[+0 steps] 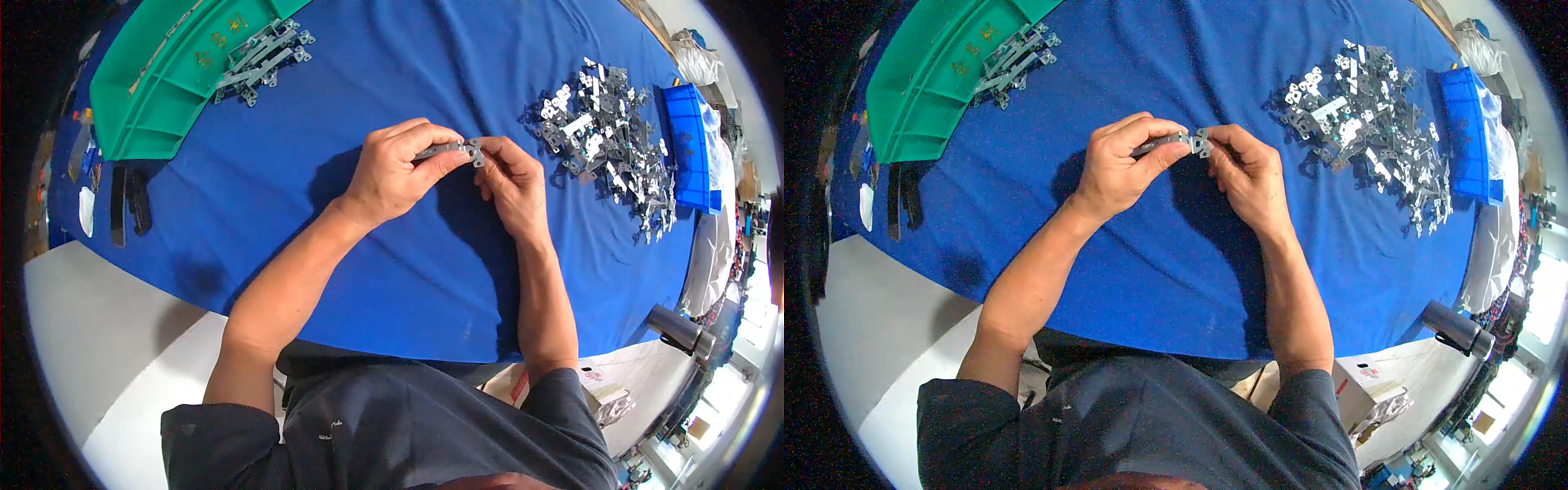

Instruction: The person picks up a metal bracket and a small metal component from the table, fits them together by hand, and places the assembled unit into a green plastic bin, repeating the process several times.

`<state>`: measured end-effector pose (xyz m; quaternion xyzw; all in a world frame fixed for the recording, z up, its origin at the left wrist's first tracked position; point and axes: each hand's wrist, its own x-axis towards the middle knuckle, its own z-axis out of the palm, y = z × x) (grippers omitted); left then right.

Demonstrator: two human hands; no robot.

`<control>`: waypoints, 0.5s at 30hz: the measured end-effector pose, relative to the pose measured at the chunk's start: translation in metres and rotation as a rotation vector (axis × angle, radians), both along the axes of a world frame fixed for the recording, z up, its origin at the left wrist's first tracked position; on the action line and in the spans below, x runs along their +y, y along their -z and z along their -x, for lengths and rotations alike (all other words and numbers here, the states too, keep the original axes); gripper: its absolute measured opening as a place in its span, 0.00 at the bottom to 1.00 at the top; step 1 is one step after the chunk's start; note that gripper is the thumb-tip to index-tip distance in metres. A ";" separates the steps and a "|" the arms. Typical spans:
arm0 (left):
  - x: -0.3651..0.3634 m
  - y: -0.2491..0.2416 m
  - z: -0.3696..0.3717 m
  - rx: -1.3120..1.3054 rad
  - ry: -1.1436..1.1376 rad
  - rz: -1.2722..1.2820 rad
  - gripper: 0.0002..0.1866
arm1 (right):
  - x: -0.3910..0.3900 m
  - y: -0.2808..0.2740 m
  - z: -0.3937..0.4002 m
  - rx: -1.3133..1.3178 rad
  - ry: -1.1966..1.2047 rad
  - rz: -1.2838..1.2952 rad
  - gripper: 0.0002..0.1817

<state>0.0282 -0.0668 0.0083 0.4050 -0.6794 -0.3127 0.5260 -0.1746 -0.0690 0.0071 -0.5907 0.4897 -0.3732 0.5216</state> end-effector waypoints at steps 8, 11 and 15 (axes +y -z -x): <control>0.000 -0.002 -0.004 -0.010 0.024 -0.056 0.08 | -0.001 -0.002 -0.001 -0.006 -0.010 -0.011 0.08; 0.001 -0.005 -0.004 -0.033 0.035 -0.074 0.08 | 0.000 -0.003 -0.001 -0.003 -0.020 0.002 0.08; 0.000 -0.004 -0.004 -0.039 0.040 -0.048 0.07 | 0.000 -0.001 0.001 -0.029 -0.021 -0.005 0.09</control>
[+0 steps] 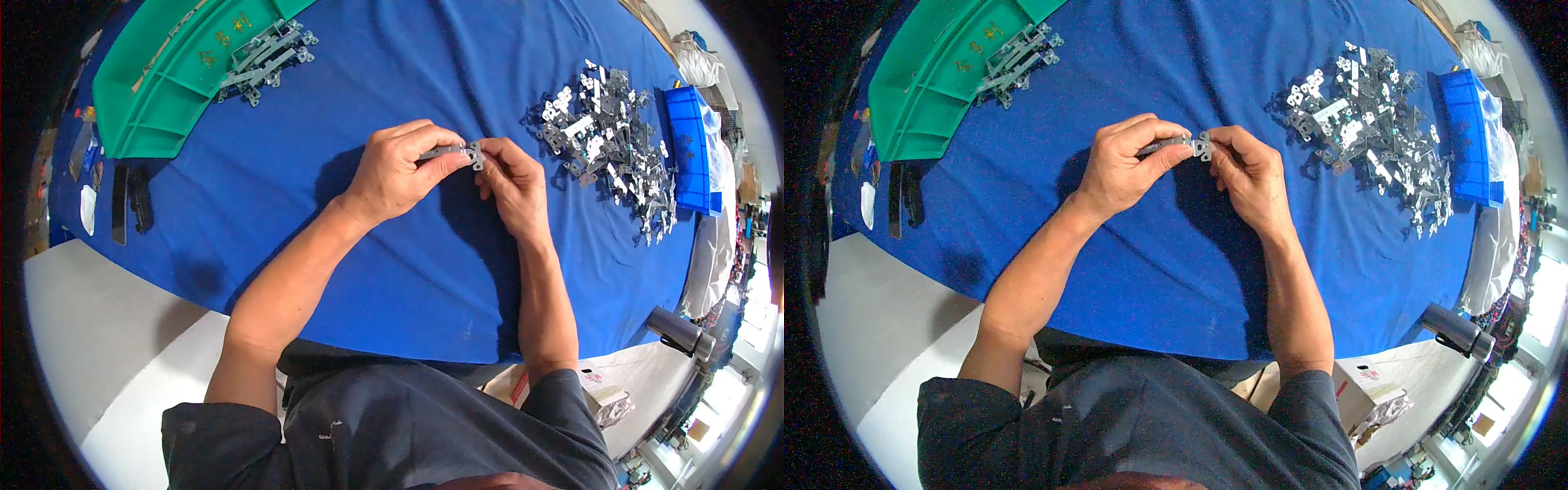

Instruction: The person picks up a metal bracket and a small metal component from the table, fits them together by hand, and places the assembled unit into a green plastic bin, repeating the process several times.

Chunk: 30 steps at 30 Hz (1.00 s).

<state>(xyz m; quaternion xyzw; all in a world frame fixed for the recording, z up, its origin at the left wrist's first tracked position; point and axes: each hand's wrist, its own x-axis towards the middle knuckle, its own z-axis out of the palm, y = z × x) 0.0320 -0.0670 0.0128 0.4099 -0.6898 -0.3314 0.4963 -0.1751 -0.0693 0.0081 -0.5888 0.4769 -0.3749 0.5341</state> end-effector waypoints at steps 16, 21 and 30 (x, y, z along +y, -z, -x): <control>0.001 0.005 0.006 -0.108 0.004 0.075 0.07 | -0.005 -0.001 0.002 -0.234 0.119 -0.106 0.09; 0.002 -0.001 0.004 0.064 -0.086 -0.048 0.07 | 0.000 -0.003 -0.003 0.054 0.032 0.046 0.09; 0.001 0.002 0.004 -0.015 -0.020 0.037 0.08 | 0.000 -0.003 -0.001 0.029 0.003 -0.025 0.10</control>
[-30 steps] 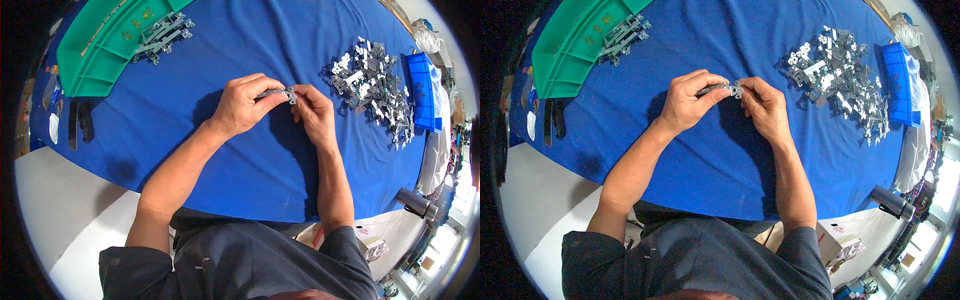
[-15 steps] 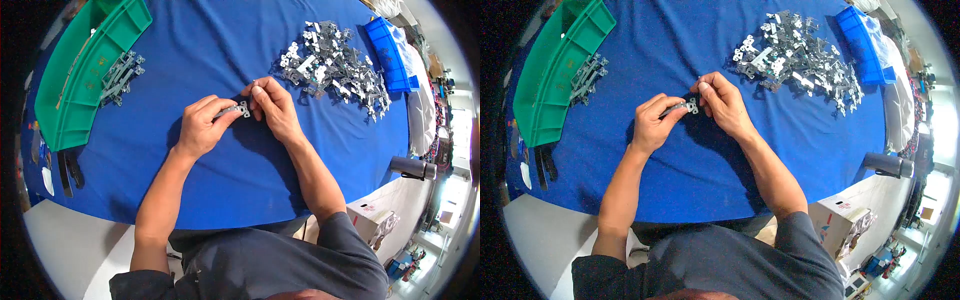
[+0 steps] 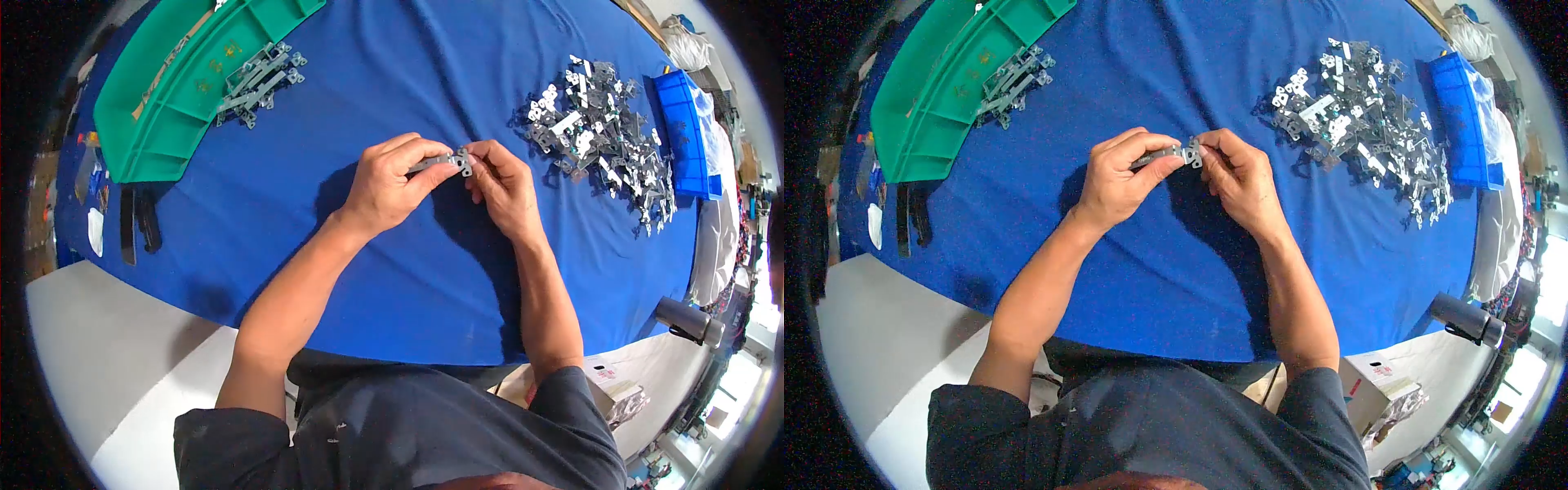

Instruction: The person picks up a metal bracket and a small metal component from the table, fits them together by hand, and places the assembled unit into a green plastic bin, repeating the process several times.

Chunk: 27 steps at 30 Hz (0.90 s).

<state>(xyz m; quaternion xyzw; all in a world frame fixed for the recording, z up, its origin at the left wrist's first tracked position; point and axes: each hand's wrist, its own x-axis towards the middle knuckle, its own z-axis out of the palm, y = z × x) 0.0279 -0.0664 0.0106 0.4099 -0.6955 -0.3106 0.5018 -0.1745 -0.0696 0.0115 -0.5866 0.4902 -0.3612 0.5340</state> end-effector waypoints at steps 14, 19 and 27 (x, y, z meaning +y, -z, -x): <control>0.000 0.008 0.000 -0.098 0.005 0.081 0.08 | -0.003 0.000 -0.002 -0.301 0.208 -0.053 0.10; 0.000 0.002 -0.001 0.024 -0.089 0.026 0.08 | 0.002 0.001 -0.004 -0.006 0.044 0.040 0.10; 0.001 0.000 -0.001 0.012 -0.029 -0.012 0.08 | 0.002 0.000 -0.002 0.061 0.025 0.015 0.09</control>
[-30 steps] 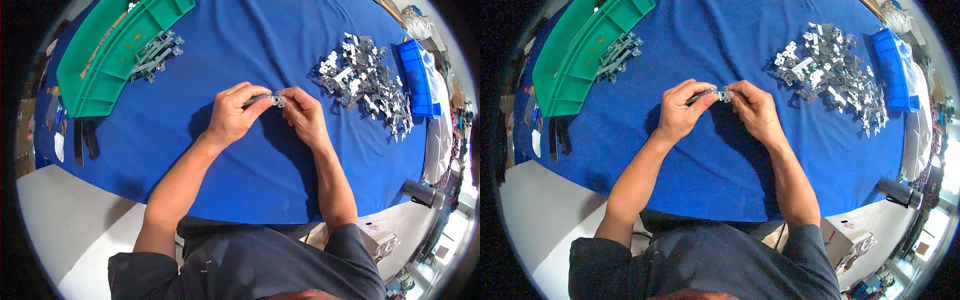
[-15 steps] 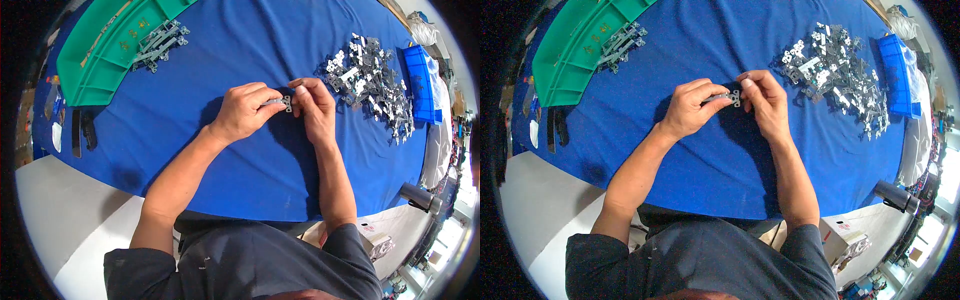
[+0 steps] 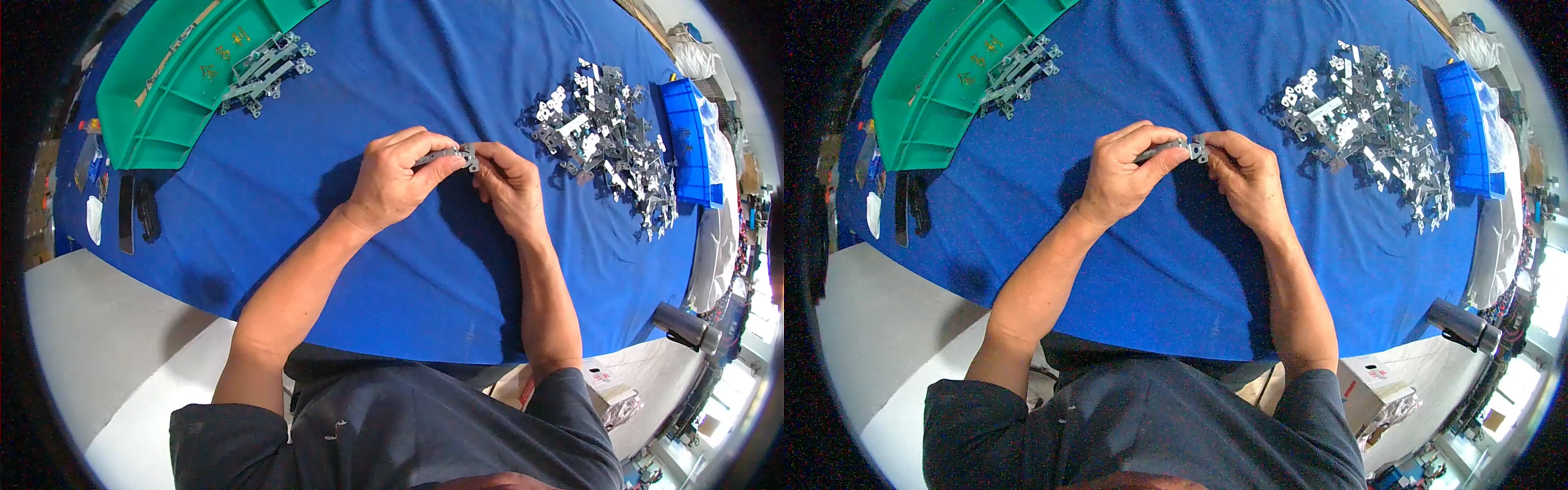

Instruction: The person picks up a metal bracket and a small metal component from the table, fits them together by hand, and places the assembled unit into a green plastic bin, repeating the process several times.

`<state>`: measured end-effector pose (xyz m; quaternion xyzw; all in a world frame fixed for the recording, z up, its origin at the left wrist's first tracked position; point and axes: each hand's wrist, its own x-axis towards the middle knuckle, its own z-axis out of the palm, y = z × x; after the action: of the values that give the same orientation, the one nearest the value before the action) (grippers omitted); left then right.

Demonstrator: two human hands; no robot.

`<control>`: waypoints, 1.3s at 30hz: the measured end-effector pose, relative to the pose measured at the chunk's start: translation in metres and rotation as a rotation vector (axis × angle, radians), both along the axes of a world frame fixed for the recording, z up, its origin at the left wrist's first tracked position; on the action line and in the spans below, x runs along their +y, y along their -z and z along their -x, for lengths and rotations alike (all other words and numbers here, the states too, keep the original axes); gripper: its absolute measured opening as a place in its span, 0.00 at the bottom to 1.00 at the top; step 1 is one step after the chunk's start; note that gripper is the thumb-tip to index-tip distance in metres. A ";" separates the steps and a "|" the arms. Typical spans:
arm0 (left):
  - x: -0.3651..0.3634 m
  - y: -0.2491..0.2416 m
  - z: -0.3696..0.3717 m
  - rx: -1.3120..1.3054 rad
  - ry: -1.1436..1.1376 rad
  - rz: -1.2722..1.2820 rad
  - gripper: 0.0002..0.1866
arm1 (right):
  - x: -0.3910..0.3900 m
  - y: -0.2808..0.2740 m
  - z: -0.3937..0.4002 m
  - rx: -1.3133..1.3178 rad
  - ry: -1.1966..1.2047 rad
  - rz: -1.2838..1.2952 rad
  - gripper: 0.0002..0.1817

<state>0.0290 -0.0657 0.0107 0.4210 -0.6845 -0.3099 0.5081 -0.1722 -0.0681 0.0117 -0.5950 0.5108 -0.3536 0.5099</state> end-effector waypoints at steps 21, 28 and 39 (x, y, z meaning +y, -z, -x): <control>-0.001 0.001 0.001 -0.016 -0.076 0.078 0.07 | 0.000 -0.003 -0.003 -0.030 0.034 -0.006 0.10; 0.000 0.004 -0.001 -0.053 0.012 0.041 0.08 | -0.002 0.001 0.001 -0.108 -0.004 -0.004 0.11; 0.001 0.011 0.002 -0.185 0.075 0.105 0.09 | -0.003 0.007 0.000 -0.289 0.090 0.027 0.10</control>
<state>0.0270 -0.0646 0.0000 0.3946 -0.7591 -0.2523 0.4521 -0.1726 -0.0713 0.0044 -0.5212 0.4532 -0.4649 0.5539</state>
